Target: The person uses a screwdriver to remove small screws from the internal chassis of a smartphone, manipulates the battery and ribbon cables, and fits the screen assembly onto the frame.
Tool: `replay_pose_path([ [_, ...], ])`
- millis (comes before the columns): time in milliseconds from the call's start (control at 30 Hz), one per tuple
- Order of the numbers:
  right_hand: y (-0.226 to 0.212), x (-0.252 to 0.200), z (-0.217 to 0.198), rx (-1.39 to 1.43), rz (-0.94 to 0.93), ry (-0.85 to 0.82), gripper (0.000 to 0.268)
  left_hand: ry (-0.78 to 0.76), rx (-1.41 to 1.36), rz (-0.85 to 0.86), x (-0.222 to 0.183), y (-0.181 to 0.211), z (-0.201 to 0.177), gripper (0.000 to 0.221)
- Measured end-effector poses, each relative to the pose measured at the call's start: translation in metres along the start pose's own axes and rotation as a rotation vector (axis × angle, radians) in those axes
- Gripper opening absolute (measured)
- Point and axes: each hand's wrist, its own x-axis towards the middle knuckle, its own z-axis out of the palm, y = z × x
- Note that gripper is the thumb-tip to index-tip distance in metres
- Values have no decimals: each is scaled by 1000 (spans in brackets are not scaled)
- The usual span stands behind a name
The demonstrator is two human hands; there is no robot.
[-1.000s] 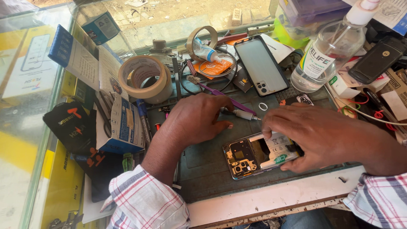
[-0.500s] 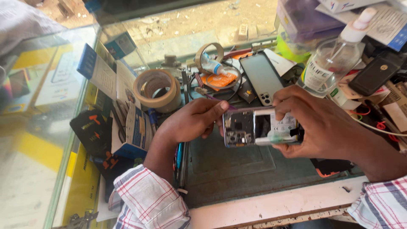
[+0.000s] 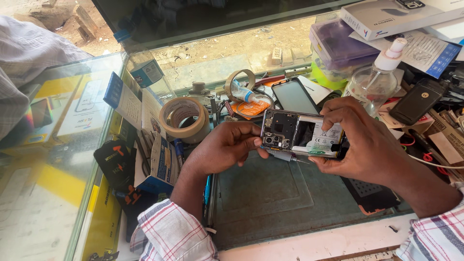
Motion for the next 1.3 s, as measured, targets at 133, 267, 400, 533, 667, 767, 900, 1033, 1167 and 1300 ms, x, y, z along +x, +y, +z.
replay_pose_path([
  [133,-1,-1,0,-11,-1,-4,81,1,22,-20,-1,1,0,19],
  [267,-1,-1,0,-2,-23,5,82,7,3,-42,-1,4,2,20],
  [400,-7,-2,2,74,-42,18,76,17,-81,-18,-3,9,11,26],
  [533,-13,-1,4,151,-71,14,75,81,-35,-16,-2,12,12,29],
  [667,-7,0,-2,368,-103,19,83,139,21,-75,-7,14,1,26],
  [767,10,-4,-6,525,301,-156,60,166,4,-92,-10,14,-8,24],
  [900,34,-12,-2,793,401,-218,36,160,17,-101,-11,13,-16,27],
  [1033,41,-17,1,819,425,-273,35,163,65,-138,-10,12,-16,23],
  [1167,38,-17,2,795,426,-300,36,172,57,-166,-10,11,-16,22],
  [1300,34,-16,2,776,424,-314,36,174,98,-181,-9,11,-16,21],
])
